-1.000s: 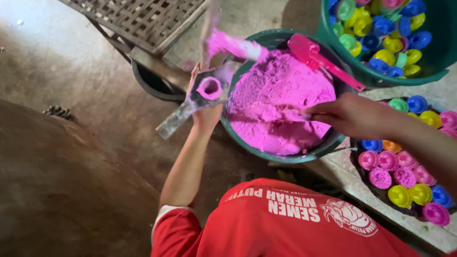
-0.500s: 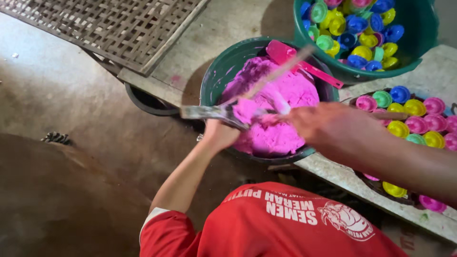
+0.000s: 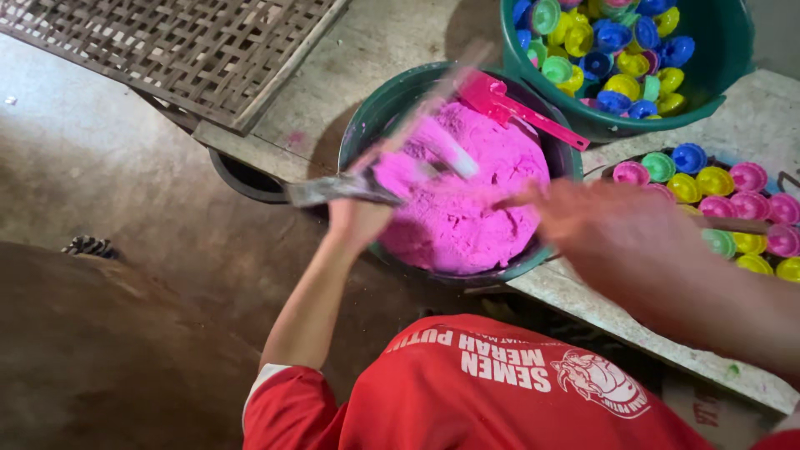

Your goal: The person scoops pink paste from a green basin using a wooden tool and fills small colorful plastic molds arranged in a woven tray. The person repeatedly packs the paste into each mold and smooths the surface, then places filled molds into a larger green basin.

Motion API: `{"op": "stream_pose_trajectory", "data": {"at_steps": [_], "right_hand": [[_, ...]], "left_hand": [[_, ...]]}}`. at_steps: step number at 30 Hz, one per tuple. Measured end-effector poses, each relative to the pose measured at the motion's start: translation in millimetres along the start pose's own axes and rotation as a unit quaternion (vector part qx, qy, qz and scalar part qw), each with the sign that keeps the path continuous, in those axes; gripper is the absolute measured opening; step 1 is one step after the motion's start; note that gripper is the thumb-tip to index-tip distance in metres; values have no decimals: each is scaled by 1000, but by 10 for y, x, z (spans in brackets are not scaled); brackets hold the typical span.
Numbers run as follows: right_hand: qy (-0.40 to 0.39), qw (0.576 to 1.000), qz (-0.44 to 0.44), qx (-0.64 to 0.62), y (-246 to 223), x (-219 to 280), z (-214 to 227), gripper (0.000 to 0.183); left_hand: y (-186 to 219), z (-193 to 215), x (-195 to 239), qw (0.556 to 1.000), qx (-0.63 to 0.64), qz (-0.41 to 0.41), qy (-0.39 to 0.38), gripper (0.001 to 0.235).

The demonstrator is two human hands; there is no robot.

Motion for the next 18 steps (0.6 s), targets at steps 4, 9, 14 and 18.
{"op": "stream_pose_trajectory", "data": {"at_steps": [4, 9, 14, 18], "right_hand": [[373, 921, 56, -97, -54, 23, 677, 76], [485, 865, 52, -121, -293, -670, 39, 79], [366, 889, 24, -275, -83, -341, -694, 70], [376, 838, 14, -395, 185, -296, -608, 55]], "left_hand": [[294, -184, 43, 864, -408, -267, 124, 26], [-73, -285, -109, 849, -460, -206, 161, 46], [241, 152, -32, 924, -262, -221, 171, 21], [351, -193, 37, 822, -438, -338, 139, 15]]}}
Point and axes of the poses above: each hand's wrist, its own x-axis away from the middle knuckle, its own z-axis out of the back of the hand, y = z × x, the point moved 9 cm from there along -x, towards the middle knuckle, and after that the axes turned 15 degrees about z, right-handed, at the moved point
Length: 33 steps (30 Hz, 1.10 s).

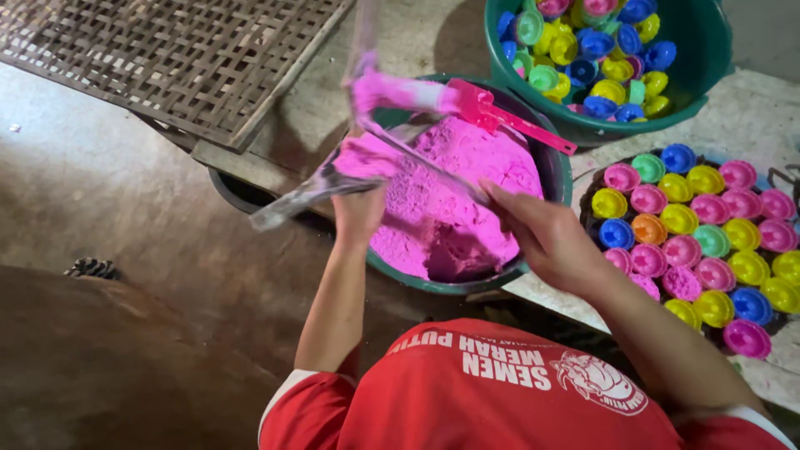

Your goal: The person scoops pink paste from a green basin using a wooden tool and fills small colorful plastic molds arranged in a woven tray. The person repeatedly packs the paste into each mold and smooths the surface, then places filled molds into a larger green basin.

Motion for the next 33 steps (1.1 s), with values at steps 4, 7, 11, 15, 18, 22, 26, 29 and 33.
{"op": "stream_pose_trajectory", "data": {"at_steps": [4, 7, 11, 15, 18, 22, 26, 29, 33], "right_hand": [[54, 995, 69, 50, -155, -124, -182, 54], [34, 999, 17, 3, -32, 31, -379, 53], [-14, 996, -86, -27, 395, 200, -313, 42], [53, 998, 17, -34, 560, 27, -72, 44], [42, 997, 52, -33, 574, 6, -339, 43], [-53, 998, -8, -32, 559, 167, -549, 44], [-93, 984, -151, -21, 503, 82, 88, 41], [-232, 958, -106, 134, 251, -336, 322, 34], [-347, 885, -16, 309, -78, -631, -50, 31]], "left_hand": [[413, -138, 57, 976, -181, -106, 52, 37], [677, -98, 16, 916, -342, -167, 126, 49], [545, 22, -100, 970, -234, -46, 50, 83], [526, -267, -39, 931, -352, -93, 8, 81], [480, -331, -87, 901, -413, -132, 26, 53], [283, -141, -191, 911, -400, -97, 25, 62], [398, -56, -120, 841, -504, -191, 55, 43], [343, -244, 16, 866, -470, -168, -37, 65], [367, -512, 162, 879, -434, -192, -36, 60]]}}
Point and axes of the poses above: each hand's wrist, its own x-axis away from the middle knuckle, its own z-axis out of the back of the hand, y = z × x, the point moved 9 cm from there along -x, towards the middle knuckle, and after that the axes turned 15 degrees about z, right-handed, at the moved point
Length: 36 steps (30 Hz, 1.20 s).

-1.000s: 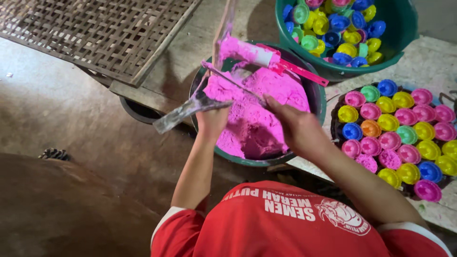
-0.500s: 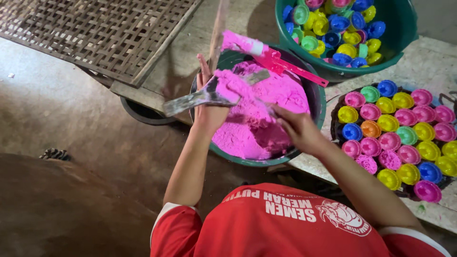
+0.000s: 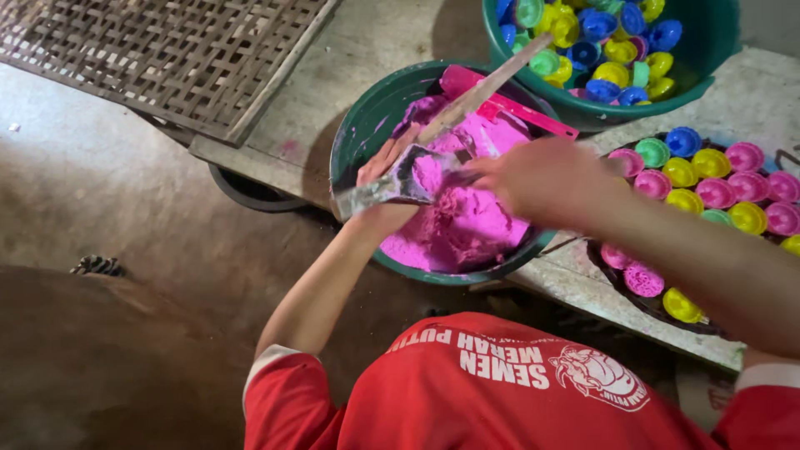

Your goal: The person scoops pink paste from a green basin using a wooden tool and fills small colorful plastic molds arranged in a woven tray. The person repeatedly packs the paste into each mold and smooths the surface, then places filled molds into a larger green basin.

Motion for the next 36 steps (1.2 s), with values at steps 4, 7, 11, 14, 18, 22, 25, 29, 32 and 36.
{"op": "stream_pose_trajectory", "data": {"at_steps": [4, 7, 11, 14, 18, 22, 25, 29, 32, 36], "right_hand": [[107, 927, 166, 320, -756, 59, -49, 22], [65, 965, 142, 212, -653, 313, 60, 26], [56, 969, 85, 224, -567, 783, 651, 53], [-120, 975, 21, 187, -417, 683, 382, 20], [51, 939, 113, 321, -712, 143, 139, 31], [93, 964, 110, 223, -694, 197, 180, 18], [136, 983, 61, 106, -556, 557, 521, 29], [282, 957, 23, -67, -351, 639, 614, 30], [409, 882, 84, -219, -291, 245, 143, 50], [381, 858, 56, -339, -227, 33, -628, 55]], "left_hand": [[-215, -474, 235, 940, 210, 125, -237, 60], [-367, -561, 415, 860, 370, 179, -303, 54], [-562, -218, 256, 909, 316, 175, -208, 53], [-289, -37, 85, 973, 148, 70, -165, 66], [67, 4, 59, 960, 210, 57, -175, 71], [92, 92, -56, 961, 189, 83, -182, 73], [-157, 357, -170, 965, 180, 150, -115, 56], [-276, 511, -255, 960, 174, 214, -53, 43], [-48, 619, -171, 984, 125, 119, 52, 45], [-172, 612, -234, 991, 15, 98, 91, 54]]}}
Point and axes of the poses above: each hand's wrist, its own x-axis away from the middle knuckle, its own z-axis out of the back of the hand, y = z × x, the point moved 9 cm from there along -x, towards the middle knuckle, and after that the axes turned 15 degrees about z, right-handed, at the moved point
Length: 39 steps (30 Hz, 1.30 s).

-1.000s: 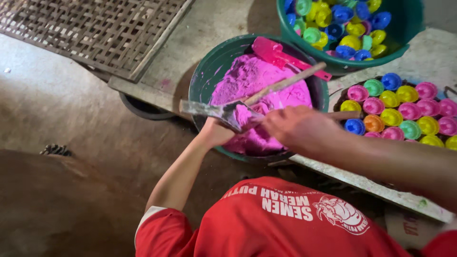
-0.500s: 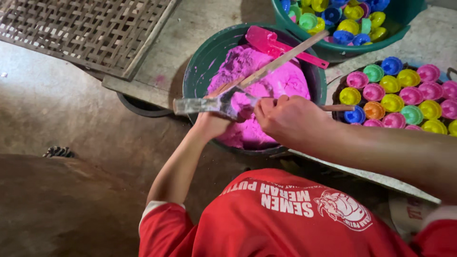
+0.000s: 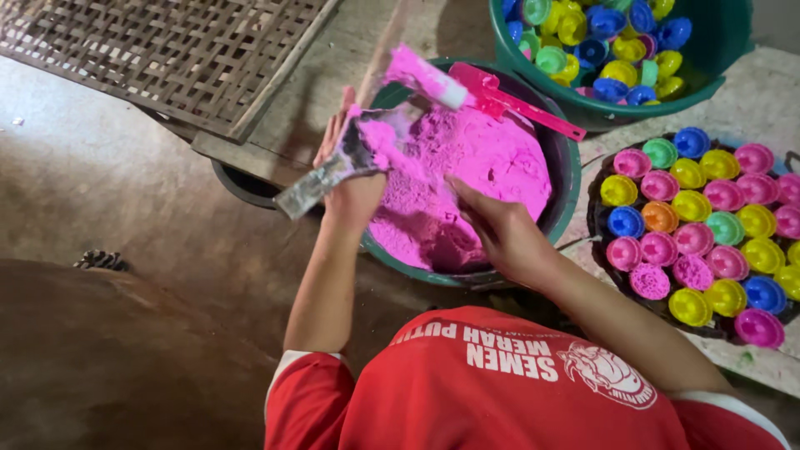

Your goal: The person scoops pink paste from a green basin using a wooden tool and fills small colorful plastic molds arranged in a woven tray. The person repeatedly packs the paste into each mold and smooths the surface, then places filled molds into a larger green basin.

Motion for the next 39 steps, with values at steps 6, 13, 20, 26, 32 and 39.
{"op": "stream_pose_trajectory", "data": {"at_steps": [6, 13, 20, 26, 32, 39], "right_hand": [[-10, 995, -75, -60, 305, 7, 223, 47], [4, 997, -62, -52, 317, 107, -170, 48], [-47, 976, -180, -114, 499, 126, 56, 49], [-14, 979, -108, -175, 603, 286, 128, 56], [53, 978, -112, -168, 831, 305, 485, 66], [273, 777, 125, -553, 117, 397, 1198, 96]], "left_hand": [[-55, -166, 4, 999, -41, -11, -25, 34], [-145, -204, -24, 997, -9, 37, -62, 38], [-116, -219, 36, 996, -69, -31, -37, 47], [-414, -269, -40, 903, 402, 117, -93, 79], [-913, -571, 396, 698, 612, 341, -148, 42], [1166, -1198, 1782, 276, 709, 316, -566, 45]]}}
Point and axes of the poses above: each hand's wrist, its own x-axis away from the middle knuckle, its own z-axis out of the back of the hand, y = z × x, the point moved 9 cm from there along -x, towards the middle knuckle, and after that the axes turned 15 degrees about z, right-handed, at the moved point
